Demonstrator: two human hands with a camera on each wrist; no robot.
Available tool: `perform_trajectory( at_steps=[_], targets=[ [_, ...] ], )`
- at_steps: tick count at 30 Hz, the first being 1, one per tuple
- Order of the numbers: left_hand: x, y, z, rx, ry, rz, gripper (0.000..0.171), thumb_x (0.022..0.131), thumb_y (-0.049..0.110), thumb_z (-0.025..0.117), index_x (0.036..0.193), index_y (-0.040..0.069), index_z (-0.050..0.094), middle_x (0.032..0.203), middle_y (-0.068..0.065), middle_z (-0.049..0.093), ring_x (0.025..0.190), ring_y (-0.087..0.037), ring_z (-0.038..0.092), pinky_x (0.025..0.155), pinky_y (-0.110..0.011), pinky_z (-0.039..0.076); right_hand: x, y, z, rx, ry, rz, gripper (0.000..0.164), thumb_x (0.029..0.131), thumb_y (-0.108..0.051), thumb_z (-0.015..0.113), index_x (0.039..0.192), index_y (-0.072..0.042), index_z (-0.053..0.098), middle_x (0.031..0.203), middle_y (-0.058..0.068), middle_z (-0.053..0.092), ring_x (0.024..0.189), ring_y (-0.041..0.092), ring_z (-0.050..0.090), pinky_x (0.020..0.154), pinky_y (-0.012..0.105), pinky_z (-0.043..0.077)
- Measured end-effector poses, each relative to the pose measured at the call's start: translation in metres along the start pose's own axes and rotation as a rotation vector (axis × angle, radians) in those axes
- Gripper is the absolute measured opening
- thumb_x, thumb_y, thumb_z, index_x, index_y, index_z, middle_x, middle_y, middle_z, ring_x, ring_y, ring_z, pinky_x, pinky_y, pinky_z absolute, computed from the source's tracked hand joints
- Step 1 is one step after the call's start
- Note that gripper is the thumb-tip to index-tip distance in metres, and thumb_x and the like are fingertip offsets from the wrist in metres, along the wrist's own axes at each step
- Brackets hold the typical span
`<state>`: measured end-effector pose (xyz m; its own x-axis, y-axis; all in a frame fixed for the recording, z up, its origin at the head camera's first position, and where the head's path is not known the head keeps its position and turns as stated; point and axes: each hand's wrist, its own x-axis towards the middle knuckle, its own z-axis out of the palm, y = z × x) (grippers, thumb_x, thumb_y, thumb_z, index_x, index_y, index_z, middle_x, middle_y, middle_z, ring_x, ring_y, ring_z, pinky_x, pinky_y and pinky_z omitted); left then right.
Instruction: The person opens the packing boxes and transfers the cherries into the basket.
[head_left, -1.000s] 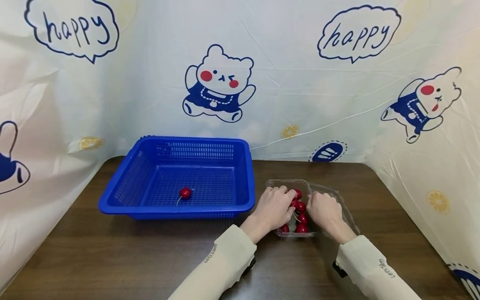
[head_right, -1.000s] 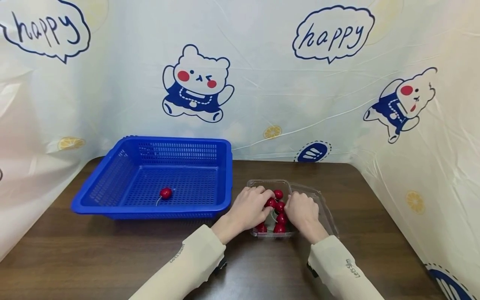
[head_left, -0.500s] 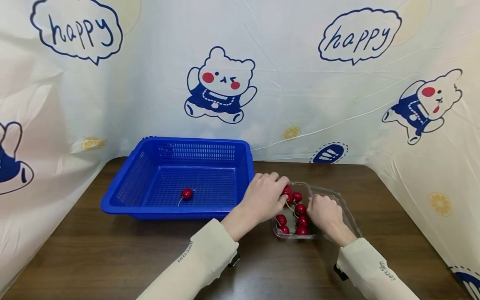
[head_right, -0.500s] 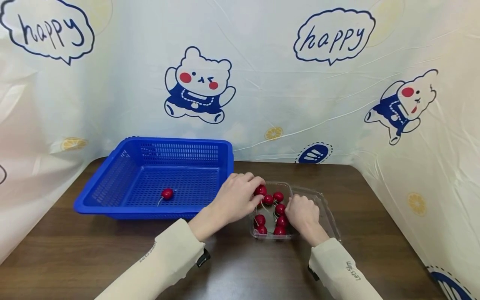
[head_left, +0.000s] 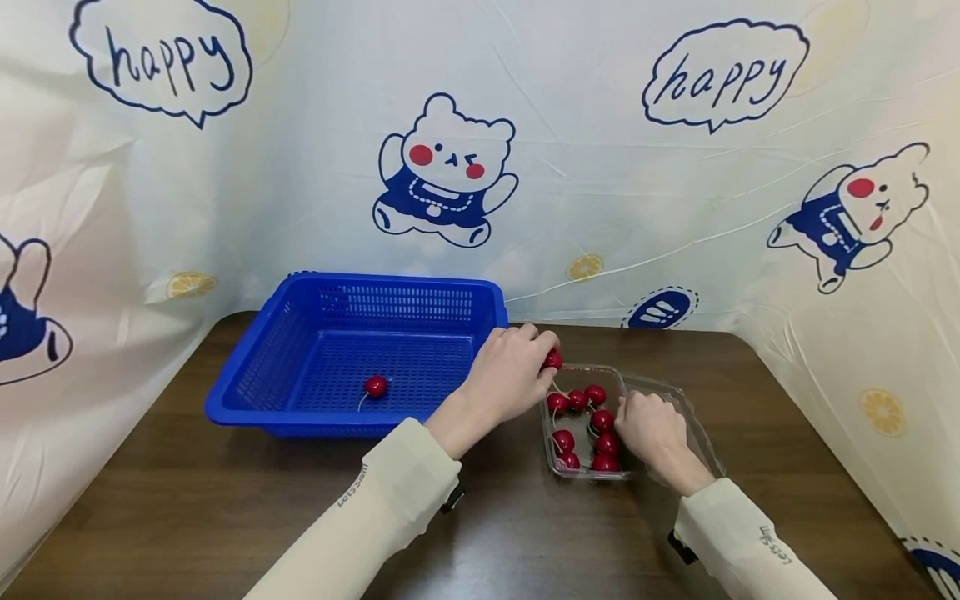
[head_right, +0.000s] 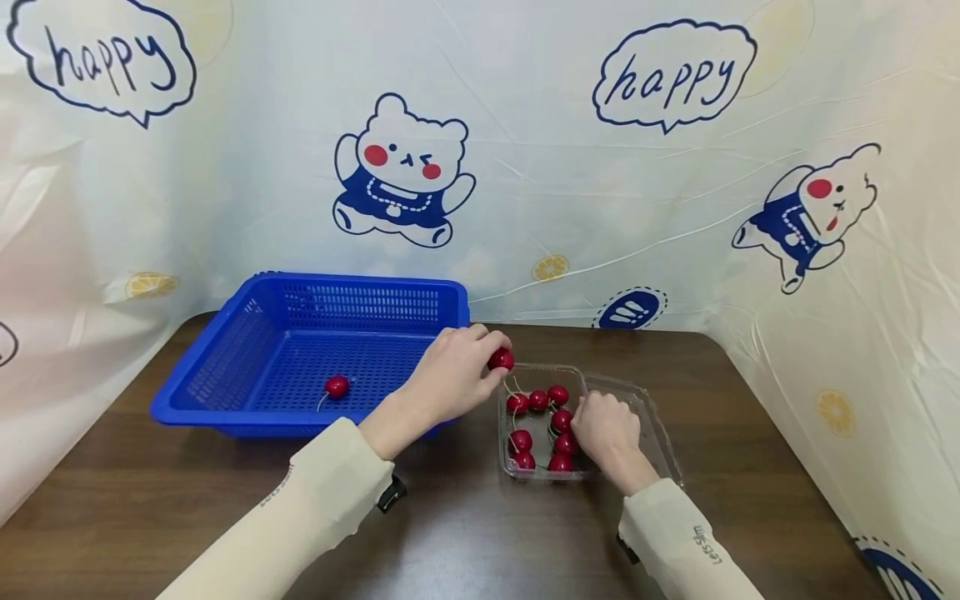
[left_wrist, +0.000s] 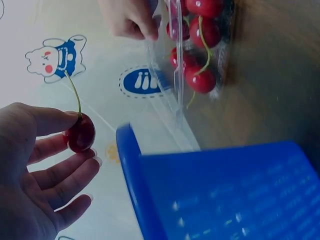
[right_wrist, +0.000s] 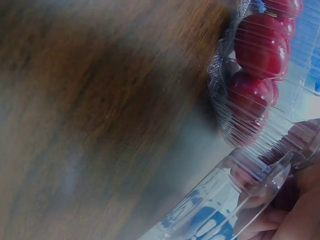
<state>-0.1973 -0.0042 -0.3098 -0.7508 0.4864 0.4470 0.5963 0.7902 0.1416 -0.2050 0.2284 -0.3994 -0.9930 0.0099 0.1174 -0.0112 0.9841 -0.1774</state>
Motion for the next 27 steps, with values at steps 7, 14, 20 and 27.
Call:
perform_trajectory(
  at_steps=[7, 14, 20, 27],
  targets=[
    [-0.001, -0.016, -0.013, 0.01, -0.017, -0.055, 0.024, 0.089, 0.023, 0.065, 0.108, 0.009, 0.068, 0.1, -0.011, 0.073, 0.086, -0.027, 0.067, 0.083, -0.045, 0.055, 0.001, -0.001, 0.0, 0.003, -0.002, 0.007, 0.037, 0.095, -0.022, 0.046, 0.075, 0.004, 0.065, 0.084, 0.035, 0.07, 0.074, 0.051, 0.064, 0.054, 0.059, 0.051],
    [-0.006, -0.035, -0.023, 0.007, -0.05, -0.129, 0.028, 0.09, 0.023, 0.065, 0.114, 0.009, 0.067, 0.102, -0.012, 0.073, 0.087, -0.027, 0.067, 0.081, -0.044, 0.055, 0.0, -0.002, -0.002, -0.01, -0.029, 0.017, 0.038, 0.095, -0.022, 0.047, 0.075, 0.005, 0.064, 0.085, 0.035, 0.07, 0.073, 0.05, 0.063, 0.052, 0.058, 0.051],
    [-0.012, -0.051, -0.027, 0.001, -0.06, -0.18, 0.029, 0.088, 0.022, 0.066, 0.114, 0.007, 0.067, 0.103, -0.014, 0.073, 0.089, -0.029, 0.067, 0.085, -0.047, 0.055, 0.001, -0.003, -0.001, -0.023, -0.061, 0.012, 0.035, 0.092, -0.021, 0.047, 0.067, 0.002, 0.058, 0.077, 0.03, 0.068, 0.065, 0.044, 0.063, 0.049, 0.054, 0.052],
    [-0.018, -0.07, -0.031, 0.007, -0.067, -0.22, 0.028, 0.088, 0.02, 0.067, 0.112, 0.005, 0.066, 0.102, -0.015, 0.073, 0.087, -0.028, 0.066, 0.082, -0.046, 0.057, 0.001, -0.004, -0.001, -0.017, -0.084, 0.02, 0.028, 0.086, -0.02, 0.049, 0.062, -0.005, 0.052, 0.062, 0.016, 0.06, 0.054, 0.031, 0.055, 0.043, 0.045, 0.048]
  ],
)
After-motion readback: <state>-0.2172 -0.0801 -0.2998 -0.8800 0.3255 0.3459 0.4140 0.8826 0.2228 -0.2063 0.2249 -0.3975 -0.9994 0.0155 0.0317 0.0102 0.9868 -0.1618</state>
